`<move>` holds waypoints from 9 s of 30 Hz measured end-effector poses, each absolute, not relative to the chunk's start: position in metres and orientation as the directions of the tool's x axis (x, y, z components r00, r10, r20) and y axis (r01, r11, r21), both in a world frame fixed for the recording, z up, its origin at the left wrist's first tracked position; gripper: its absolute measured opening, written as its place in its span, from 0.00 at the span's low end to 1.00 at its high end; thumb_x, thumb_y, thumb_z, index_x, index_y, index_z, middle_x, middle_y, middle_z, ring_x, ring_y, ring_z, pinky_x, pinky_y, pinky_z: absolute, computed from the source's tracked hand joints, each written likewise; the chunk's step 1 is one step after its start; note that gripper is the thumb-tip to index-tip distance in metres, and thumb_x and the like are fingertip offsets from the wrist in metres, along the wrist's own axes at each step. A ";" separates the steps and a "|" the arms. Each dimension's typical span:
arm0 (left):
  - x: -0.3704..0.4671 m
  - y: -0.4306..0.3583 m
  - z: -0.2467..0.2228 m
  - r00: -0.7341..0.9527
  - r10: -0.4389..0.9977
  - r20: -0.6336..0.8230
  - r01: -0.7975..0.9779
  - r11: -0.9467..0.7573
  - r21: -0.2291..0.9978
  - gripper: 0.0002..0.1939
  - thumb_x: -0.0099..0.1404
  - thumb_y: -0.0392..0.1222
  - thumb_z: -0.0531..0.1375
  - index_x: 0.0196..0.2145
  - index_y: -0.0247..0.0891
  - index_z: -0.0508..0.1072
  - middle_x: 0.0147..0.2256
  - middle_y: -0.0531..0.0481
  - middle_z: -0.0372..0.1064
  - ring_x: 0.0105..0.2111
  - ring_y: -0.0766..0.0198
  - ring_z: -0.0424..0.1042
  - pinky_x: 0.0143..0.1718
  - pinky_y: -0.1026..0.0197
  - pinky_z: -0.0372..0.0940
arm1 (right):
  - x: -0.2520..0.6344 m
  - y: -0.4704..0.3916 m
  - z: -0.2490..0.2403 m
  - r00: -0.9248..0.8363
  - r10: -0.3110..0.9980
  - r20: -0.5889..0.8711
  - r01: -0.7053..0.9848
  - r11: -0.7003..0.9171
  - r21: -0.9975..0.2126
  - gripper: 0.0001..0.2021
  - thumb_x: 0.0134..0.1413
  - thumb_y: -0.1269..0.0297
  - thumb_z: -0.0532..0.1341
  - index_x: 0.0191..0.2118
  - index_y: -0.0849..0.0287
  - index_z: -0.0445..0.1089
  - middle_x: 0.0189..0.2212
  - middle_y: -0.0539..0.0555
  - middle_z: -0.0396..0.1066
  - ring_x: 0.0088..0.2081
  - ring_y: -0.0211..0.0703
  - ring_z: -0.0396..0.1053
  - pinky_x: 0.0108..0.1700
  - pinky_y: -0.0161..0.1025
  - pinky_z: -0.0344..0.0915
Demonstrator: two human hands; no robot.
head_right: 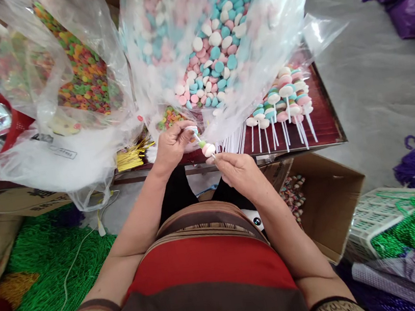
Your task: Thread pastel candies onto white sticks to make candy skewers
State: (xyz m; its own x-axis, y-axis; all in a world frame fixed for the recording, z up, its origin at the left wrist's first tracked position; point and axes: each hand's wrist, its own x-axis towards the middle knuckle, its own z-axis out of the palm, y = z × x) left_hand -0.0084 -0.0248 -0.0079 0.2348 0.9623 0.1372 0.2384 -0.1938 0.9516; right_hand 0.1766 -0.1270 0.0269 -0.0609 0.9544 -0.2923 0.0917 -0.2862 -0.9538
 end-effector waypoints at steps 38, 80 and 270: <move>-0.022 0.041 -0.043 0.341 0.921 0.189 0.840 -0.389 0.379 0.08 0.69 0.43 0.62 0.35 0.41 0.80 0.43 0.39 0.77 0.49 0.48 0.73 0.50 0.48 0.65 | 0.168 -0.102 -0.012 0.175 0.967 -0.182 -0.244 -0.137 -0.960 0.20 0.56 0.42 0.70 0.37 0.56 0.75 0.17 0.43 0.61 0.17 0.29 0.51 0.18 0.32 0.47; -0.036 0.041 -0.020 0.548 0.831 -0.091 0.831 -0.529 0.171 0.11 0.61 0.34 0.59 0.32 0.38 0.83 0.38 0.38 0.80 0.43 0.48 0.77 0.48 0.49 0.65 | 0.161 -0.112 -0.020 0.156 0.969 -0.190 -0.223 -0.153 -0.963 0.24 0.54 0.38 0.70 0.36 0.57 0.75 0.17 0.43 0.62 0.18 0.30 0.52 0.18 0.31 0.47; 0.064 -0.037 -0.017 -0.021 0.994 0.109 -0.150 -0.111 0.982 0.28 0.71 0.69 0.54 0.53 0.44 0.73 0.47 0.43 0.77 0.42 0.59 0.79 0.45 0.56 0.72 | 0.167 -0.126 -0.012 0.224 0.939 -0.260 -0.410 -0.152 -0.900 0.21 0.54 0.41 0.67 0.36 0.56 0.69 0.15 0.41 0.62 0.16 0.29 0.48 0.19 0.31 0.41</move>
State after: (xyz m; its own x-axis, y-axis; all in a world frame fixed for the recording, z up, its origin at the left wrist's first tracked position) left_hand 0.0644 -0.0366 -0.0172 -0.0206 0.9938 0.1093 -0.1497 -0.1112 0.9825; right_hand 0.1671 -0.1256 -0.0124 0.2238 0.9393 -0.2602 -0.4097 -0.1515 -0.8996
